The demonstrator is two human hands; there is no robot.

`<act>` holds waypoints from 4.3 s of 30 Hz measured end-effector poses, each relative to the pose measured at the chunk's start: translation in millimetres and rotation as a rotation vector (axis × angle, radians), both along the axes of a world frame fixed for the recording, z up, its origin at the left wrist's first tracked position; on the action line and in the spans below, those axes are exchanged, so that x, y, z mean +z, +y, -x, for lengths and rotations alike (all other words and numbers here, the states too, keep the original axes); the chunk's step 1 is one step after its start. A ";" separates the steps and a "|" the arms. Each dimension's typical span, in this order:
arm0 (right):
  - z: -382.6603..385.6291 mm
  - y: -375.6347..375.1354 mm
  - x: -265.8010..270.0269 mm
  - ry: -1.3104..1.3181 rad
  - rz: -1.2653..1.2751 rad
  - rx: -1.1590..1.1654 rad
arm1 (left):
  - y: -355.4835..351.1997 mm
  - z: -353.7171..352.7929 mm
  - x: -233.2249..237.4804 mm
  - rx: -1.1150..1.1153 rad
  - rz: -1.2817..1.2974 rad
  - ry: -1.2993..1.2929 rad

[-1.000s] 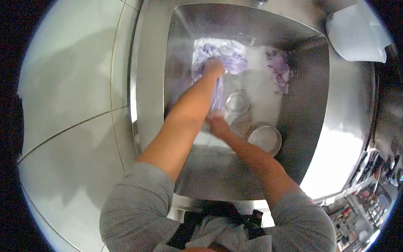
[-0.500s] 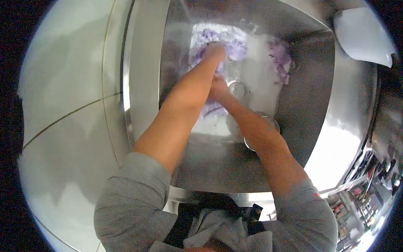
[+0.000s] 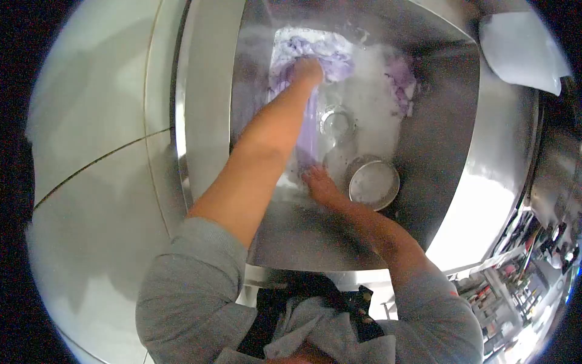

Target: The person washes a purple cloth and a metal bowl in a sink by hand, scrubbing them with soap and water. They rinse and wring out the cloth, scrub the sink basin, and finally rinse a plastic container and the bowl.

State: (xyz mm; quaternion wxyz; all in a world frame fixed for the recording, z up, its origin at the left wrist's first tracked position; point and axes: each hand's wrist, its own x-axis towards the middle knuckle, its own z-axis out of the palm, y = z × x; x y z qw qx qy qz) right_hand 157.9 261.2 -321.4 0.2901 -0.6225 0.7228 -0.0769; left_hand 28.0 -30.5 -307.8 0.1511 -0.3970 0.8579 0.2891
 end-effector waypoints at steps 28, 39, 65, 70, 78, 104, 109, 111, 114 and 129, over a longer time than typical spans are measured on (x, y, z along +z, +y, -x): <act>-18.5 -23.9 18.5 -0.069 0.067 0.073 | 7.3 -8.9 -2.1 0.018 0.008 0.082; 107.8 -124.8 -4.5 0.149 0.266 -0.091 | 219.4 -177.4 28.9 0.349 -0.075 -0.566; 153.5 -19.9 98.1 -0.078 -0.135 -0.758 | 145.2 -96.9 12.8 0.337 0.477 0.150; 110.6 56.6 165.8 -0.158 -0.239 -0.771 | 68.0 -42.6 -20.1 0.343 0.393 0.102; 118.7 -17.8 187.4 -0.136 0.045 -0.890 | 111.6 -129.6 70.9 0.082 0.143 0.065; 54.1 95.8 256.0 -0.233 0.117 -0.792 | 155.0 155.7 421.6 -0.099 0.409 1.036; 78.0 91.0 355.6 -0.402 0.264 -0.732 | 64.5 266.1 388.3 -0.461 0.088 0.611; 115.7 48.6 353.9 -0.316 0.196 -0.504 | 28.3 309.8 340.4 -0.314 -0.549 0.972; 170.0 13.1 383.8 -0.290 0.178 -0.460 | 28.4 292.8 361.8 -0.376 -0.423 0.863; 297.7 -7.7 341.0 -0.116 -0.097 -0.506 | 45.9 88.7 408.4 -0.210 -0.465 0.534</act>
